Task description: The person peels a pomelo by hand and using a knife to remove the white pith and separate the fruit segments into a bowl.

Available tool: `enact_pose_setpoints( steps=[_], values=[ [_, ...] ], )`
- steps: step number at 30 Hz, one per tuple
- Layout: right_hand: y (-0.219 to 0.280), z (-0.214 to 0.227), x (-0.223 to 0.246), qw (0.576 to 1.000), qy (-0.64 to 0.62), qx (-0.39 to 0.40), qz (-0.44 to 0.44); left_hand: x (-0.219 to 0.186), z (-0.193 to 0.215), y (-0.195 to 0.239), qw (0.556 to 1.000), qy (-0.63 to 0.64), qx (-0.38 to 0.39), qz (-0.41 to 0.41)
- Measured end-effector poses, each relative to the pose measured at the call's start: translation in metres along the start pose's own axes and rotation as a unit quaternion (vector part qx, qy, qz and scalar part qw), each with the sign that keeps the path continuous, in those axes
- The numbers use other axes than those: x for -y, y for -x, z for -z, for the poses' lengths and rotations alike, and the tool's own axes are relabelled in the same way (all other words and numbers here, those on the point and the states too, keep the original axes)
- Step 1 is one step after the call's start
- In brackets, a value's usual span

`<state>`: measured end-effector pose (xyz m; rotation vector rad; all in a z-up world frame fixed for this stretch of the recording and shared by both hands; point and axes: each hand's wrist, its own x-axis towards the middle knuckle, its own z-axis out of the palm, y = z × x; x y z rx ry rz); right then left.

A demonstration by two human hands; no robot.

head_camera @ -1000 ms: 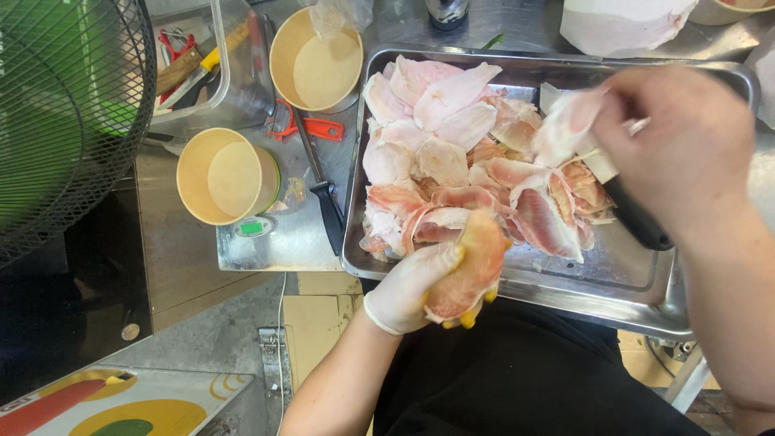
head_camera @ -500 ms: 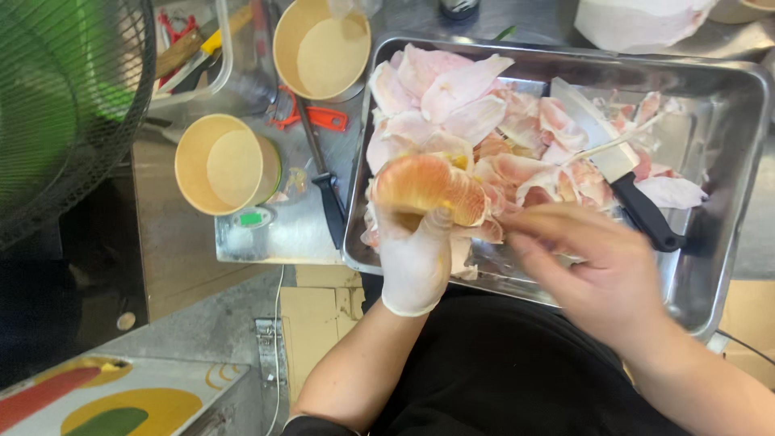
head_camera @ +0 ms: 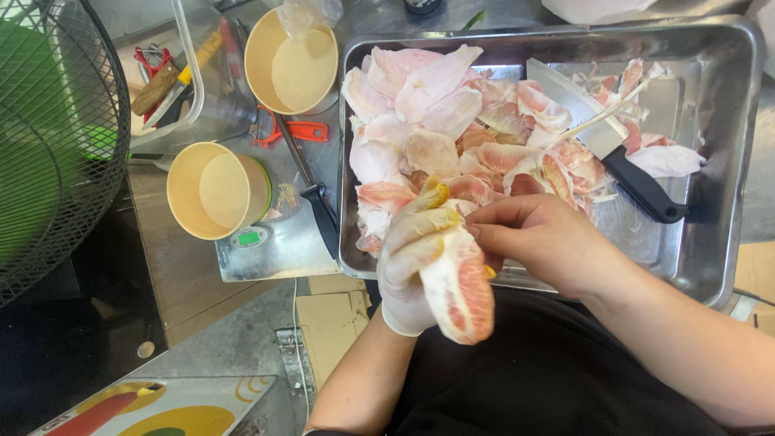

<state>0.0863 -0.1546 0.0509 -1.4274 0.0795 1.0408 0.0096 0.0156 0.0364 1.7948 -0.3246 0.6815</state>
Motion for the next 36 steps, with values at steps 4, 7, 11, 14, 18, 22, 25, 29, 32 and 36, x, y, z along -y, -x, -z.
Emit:
enact_pose_setpoints(
  steps=[4, 7, 11, 14, 18, 22, 25, 29, 32, 36],
  values=[
    [-0.004, 0.000, 0.000, 1.000, 0.029, -0.003, -0.001, -0.003, 0.001, -0.004, 0.999, -0.032, 0.020, -0.022],
    [-0.003, -0.002, 0.007, 0.997, 0.072, -0.007, -0.004, -0.005, 0.001, 0.003, 0.999, -0.021, 0.023, 0.010],
    [-0.007, -0.006, 0.010, 0.996, 0.071, 0.010, -0.048, 0.003, 0.003, 0.018, 0.999, 0.017, 0.014, 0.026],
    [-0.007, -0.008, 0.003, 0.999, 0.043, 0.025, -0.018, 0.008, 0.001, 0.026, 0.997, 0.050, -0.030, 0.055],
    [-0.006, -0.007, -0.002, 0.998, 0.045, 0.006, 0.036, -0.003, 0.001, 0.029, 0.967, 0.166, -0.104, 0.164],
    [0.002, -0.010, 0.003, 0.998, 0.052, 0.005, -0.023, -0.009, 0.008, 0.027, 0.939, 0.249, -0.113, 0.206],
    [0.006, -0.013, 0.011, 0.997, 0.051, -0.011, -0.049, -0.002, 0.009, 0.027, 0.960, 0.228, -0.067, 0.147],
    [0.007, -0.010, 0.013, 0.997, 0.067, -0.011, -0.047, 0.004, 0.005, 0.028, 0.983, 0.158, -0.023, 0.091],
    [0.005, -0.008, 0.012, 0.998, 0.044, 0.000, -0.037, -0.002, 0.009, 0.021, 0.998, 0.050, 0.027, 0.022],
    [0.005, -0.007, 0.012, 0.996, 0.086, 0.003, -0.034, -0.007, 0.020, 0.008, 0.989, -0.046, 0.124, -0.061]
  ],
)
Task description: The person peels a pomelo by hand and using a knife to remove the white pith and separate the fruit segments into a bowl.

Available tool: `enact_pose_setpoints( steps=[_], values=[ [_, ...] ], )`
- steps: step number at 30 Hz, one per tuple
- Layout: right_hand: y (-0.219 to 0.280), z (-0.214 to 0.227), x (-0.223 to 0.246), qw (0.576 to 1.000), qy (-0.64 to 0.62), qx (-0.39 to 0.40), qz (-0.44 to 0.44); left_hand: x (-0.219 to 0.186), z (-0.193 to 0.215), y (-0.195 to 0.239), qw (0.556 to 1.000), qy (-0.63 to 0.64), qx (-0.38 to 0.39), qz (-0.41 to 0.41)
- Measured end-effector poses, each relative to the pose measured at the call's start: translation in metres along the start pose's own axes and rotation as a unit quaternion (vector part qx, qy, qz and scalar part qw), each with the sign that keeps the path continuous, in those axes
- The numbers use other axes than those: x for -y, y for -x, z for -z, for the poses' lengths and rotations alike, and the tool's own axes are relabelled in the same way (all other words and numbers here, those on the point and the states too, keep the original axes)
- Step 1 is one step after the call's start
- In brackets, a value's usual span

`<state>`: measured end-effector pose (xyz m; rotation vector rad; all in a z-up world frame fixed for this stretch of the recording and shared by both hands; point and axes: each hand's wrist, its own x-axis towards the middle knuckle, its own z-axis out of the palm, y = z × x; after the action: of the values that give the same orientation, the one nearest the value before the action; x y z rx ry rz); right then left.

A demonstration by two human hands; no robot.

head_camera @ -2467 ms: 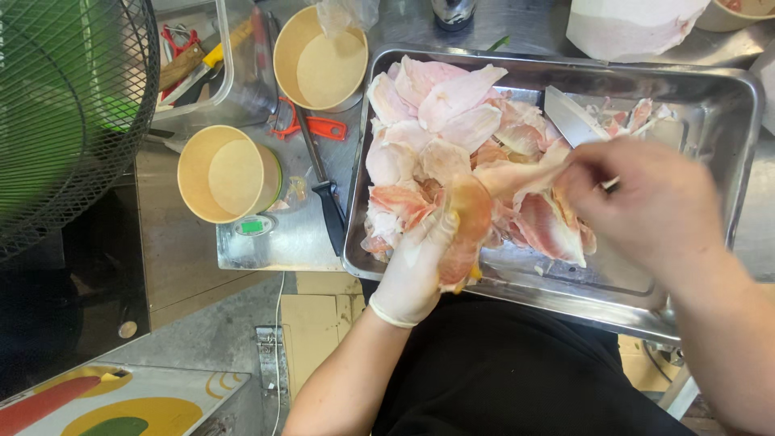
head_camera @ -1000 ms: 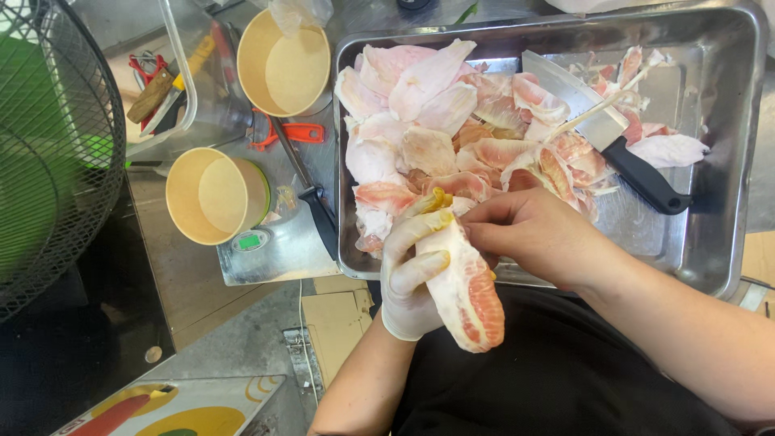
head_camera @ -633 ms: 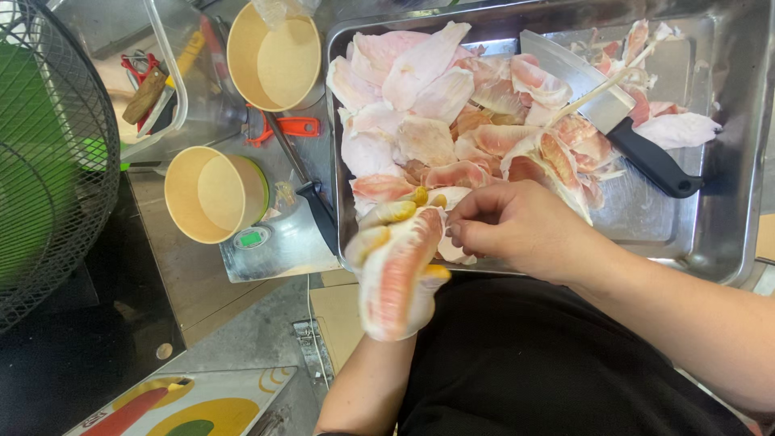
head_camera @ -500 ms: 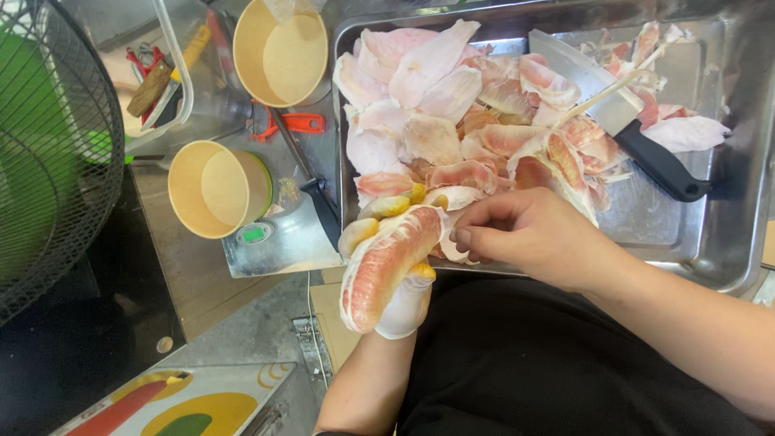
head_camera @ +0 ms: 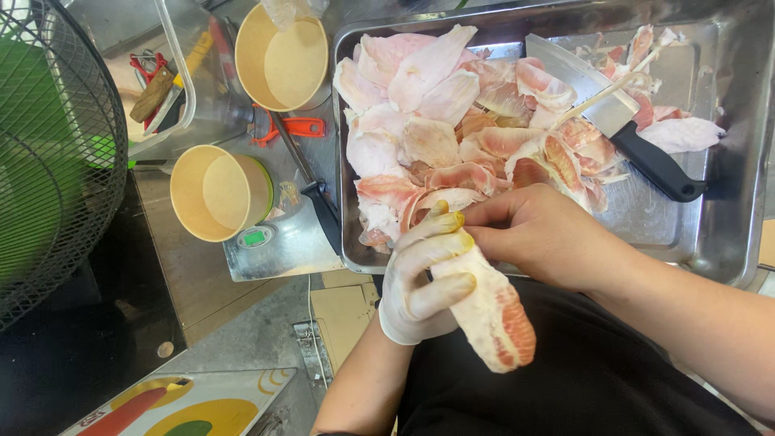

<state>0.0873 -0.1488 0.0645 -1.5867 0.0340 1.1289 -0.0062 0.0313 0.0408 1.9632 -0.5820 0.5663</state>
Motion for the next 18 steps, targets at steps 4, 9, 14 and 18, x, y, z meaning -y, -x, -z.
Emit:
enact_pose_setpoints(
  steps=[4, 9, 14, 18],
  values=[
    [-0.001, 0.000, 0.000, 0.999, 0.045, -0.003, 0.028, -0.004, -0.002, -0.002, 1.000, 0.004, -0.013, -0.003],
    [-0.003, -0.006, -0.008, 0.997, 0.028, -0.017, 0.067, -0.008, -0.015, 0.003, 0.974, 0.108, -0.149, 0.134],
    [-0.013, 0.003, -0.006, 0.997, 0.029, -0.070, 0.011, -0.023, -0.014, 0.004, 0.908, 0.307, -0.207, 0.193],
    [0.006, 0.004, 0.000, 0.993, 0.032, -0.081, 0.080, -0.019, -0.003, 0.000, 0.847, 0.425, -0.182, 0.264]
  ],
)
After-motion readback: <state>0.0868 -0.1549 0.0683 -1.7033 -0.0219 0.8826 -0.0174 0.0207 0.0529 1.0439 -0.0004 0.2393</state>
